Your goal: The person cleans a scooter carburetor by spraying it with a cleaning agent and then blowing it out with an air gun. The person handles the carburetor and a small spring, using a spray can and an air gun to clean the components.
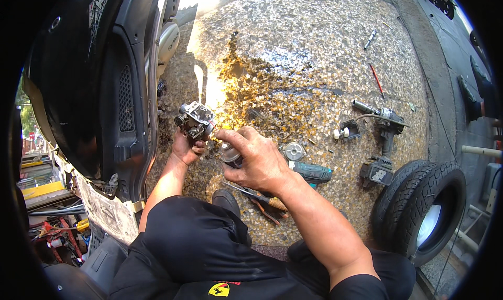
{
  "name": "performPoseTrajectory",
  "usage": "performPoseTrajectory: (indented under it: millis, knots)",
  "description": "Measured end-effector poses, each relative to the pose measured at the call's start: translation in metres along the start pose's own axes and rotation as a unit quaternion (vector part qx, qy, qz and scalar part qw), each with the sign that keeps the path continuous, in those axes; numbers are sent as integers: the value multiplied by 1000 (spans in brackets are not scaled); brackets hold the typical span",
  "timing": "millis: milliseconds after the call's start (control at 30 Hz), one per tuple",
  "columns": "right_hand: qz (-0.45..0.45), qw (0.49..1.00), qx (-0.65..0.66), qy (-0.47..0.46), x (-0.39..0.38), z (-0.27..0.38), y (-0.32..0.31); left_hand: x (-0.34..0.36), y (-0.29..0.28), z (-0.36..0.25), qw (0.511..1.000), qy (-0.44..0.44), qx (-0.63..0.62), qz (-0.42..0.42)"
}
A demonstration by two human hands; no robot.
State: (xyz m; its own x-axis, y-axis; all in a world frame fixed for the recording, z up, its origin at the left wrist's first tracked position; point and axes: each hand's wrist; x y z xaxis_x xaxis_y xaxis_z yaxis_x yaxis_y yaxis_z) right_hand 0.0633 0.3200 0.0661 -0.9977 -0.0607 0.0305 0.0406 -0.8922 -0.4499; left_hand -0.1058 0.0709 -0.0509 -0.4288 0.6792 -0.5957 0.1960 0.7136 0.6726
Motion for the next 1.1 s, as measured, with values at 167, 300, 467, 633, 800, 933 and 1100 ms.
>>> performPoseTrajectory:
  millis: [167, 300, 467, 633, 800, 933, 1100]
  knots:
    - [0, 1000, 21, 20, 3, 2, -5, 1, -13, 0, 999, -8, 10, 32]
    - [1, 1000, 16, 1, 3, 2, -13, -1, -24, 0, 999, -17, -23, 47]
    - [22, 999, 8, -41, 1, 9, -7, 2, -35, 0, 999, -21, -15, 29]
    - [30, 998, -24, -42, 4, 15, 1, 1, -36, 3, 999, -14, -28, 19]
    - [11, 998, 2, -60, 7, 17, -4, 1, -27, 4, 999, -17, 32, 10]
    - [1, 999, 7, -49, 5, 13, -10, 1, -19, 4, 997, -3, 83, -11]
    - [-4, 1000, 9, -24, 5, 10, -13, -2, -2, 5, 996, 23, 82, 37]
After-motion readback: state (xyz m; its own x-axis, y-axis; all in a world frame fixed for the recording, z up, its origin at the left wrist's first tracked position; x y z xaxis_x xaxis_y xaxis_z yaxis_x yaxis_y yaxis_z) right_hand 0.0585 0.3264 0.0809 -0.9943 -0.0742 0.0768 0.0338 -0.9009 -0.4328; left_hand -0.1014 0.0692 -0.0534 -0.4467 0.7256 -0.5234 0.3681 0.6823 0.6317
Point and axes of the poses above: each hand's wrist, its own x-axis towards the middle knuckle, its own y-axis out of the palm, z = x × y, and after that the axes turned 9 degrees about z, right-handed
